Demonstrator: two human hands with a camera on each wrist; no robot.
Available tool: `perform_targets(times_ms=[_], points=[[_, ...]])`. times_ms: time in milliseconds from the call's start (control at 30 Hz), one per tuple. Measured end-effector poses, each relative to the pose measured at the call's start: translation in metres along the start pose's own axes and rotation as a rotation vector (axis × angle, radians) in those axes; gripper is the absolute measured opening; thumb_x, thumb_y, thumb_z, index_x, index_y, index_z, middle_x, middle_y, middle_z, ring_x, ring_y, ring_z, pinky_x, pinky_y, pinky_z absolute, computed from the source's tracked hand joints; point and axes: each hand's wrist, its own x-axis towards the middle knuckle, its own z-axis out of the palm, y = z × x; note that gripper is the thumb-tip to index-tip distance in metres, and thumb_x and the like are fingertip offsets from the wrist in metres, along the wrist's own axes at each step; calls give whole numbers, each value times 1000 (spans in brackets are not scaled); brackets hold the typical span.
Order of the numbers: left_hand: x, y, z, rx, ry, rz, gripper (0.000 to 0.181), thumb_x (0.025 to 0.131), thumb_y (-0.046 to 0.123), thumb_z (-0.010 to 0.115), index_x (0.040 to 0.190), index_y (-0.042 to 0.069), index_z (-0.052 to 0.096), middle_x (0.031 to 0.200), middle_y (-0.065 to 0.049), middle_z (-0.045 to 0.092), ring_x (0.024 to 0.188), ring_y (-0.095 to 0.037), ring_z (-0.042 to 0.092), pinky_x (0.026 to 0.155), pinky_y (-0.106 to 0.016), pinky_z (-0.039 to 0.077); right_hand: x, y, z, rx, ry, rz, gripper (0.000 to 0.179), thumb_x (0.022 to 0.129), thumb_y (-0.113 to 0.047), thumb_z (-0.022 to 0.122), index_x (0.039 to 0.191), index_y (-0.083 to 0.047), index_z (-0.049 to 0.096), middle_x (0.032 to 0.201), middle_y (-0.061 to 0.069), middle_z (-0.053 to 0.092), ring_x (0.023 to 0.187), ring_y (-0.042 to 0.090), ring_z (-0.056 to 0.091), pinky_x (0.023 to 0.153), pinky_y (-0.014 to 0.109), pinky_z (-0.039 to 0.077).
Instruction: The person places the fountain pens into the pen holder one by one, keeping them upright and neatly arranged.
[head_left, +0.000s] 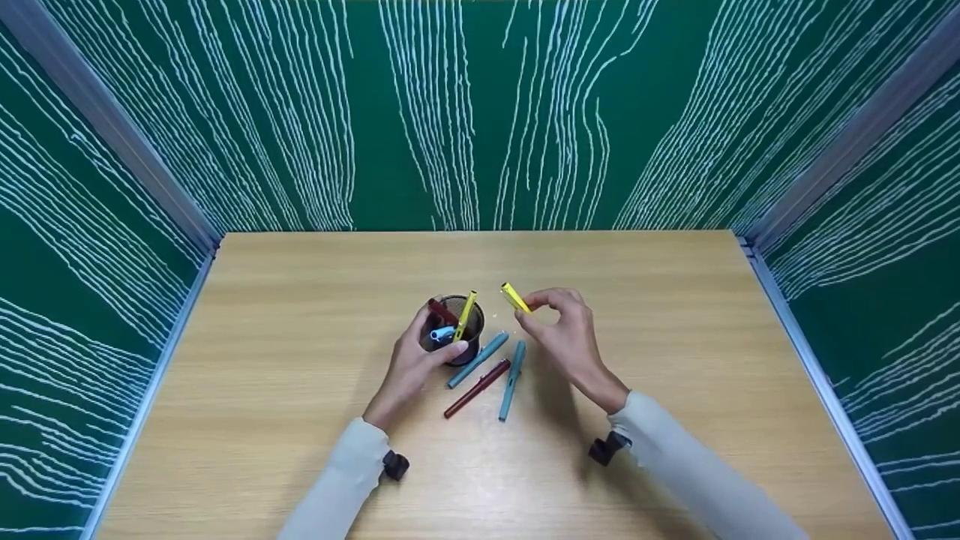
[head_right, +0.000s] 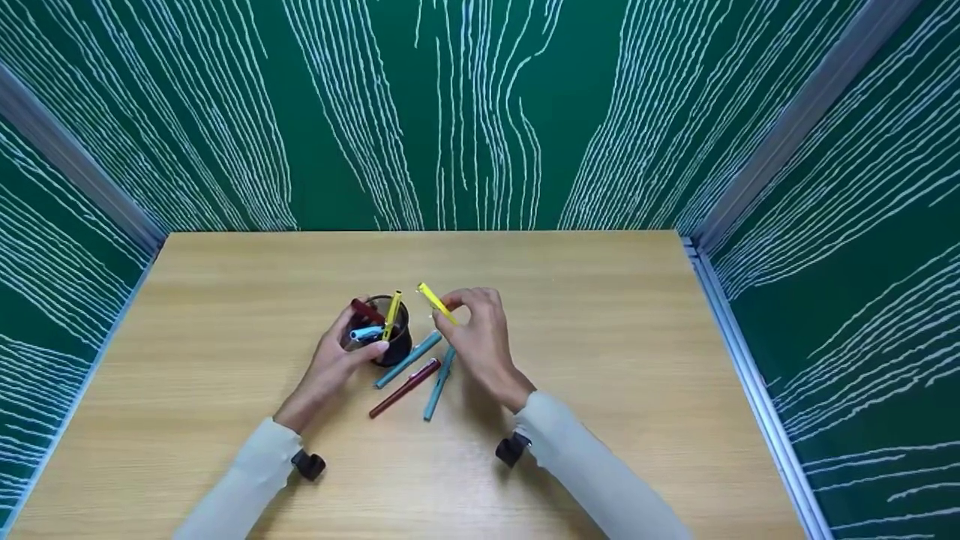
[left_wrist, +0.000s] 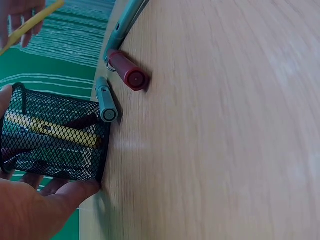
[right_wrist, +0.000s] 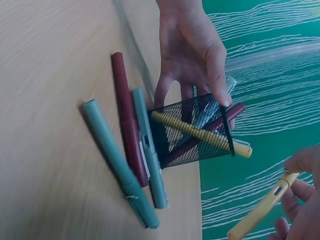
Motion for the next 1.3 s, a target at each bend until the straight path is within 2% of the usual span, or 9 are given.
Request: perform_targets(times_ms=[133,367,567,800,900,1133,1300], points=[[0,1,-2,2,-2,20,93,92,28,91,170,13,42,163,-15,56,156,-35,44,132,-55,27,5,-10,7,26,-17,-28,13,93,-13,88,105,-8,84,105,5,77,112,25,58,103,48,44],[0,0,0,31,-11,-7,93,94,29,89,172,15,39,165,-13,53,157,-35,43,132,-59,27,13,-25,18,44,-52,-61,16,94,-14,88,108,-10,84,108,3,77,115,26,59,106,54,45],[1,0,2,40,-21,-12,93,94,27,89,172,16,39,164,-13,55,155,-34,46,131,-57,29,20,-34,27,37,-74,-93,15,94,-14,87,109,-11,84,109,2,76,117,24,58,106,50,44],[0,0,1,35,-21,-34,97,93,33,89,173,16,37,165,-15,53,154,-36,46,130,-59,31,25,-47,36,57,-85,-140,16,96,-15,85,111,-11,83,111,2,75,118,24,58,107,51,45],[0,0,1,37,-18,-39,97,92,33,89,173,18,37,165,-14,54,153,-36,47,129,-59,33,26,-49,41,64,-91,-144,15,96,-16,85,111,-12,83,112,1,74,119,23,58,108,51,46],[2,0,1,9,-19,26,93,91,29,90,170,17,42,159,-14,59,148,-36,52,128,-57,34,23,-49,50,89,-91,-168,14,95,-10,86,108,-11,83,108,1,77,115,23,59,106,52,48],[2,0,0,21,-11,23,94,91,29,91,170,17,42,161,-14,57,150,-36,50,129,-58,33,19,-45,56,90,-110,-162,13,95,-11,87,107,-13,83,108,-2,75,114,22,60,105,51,49]])
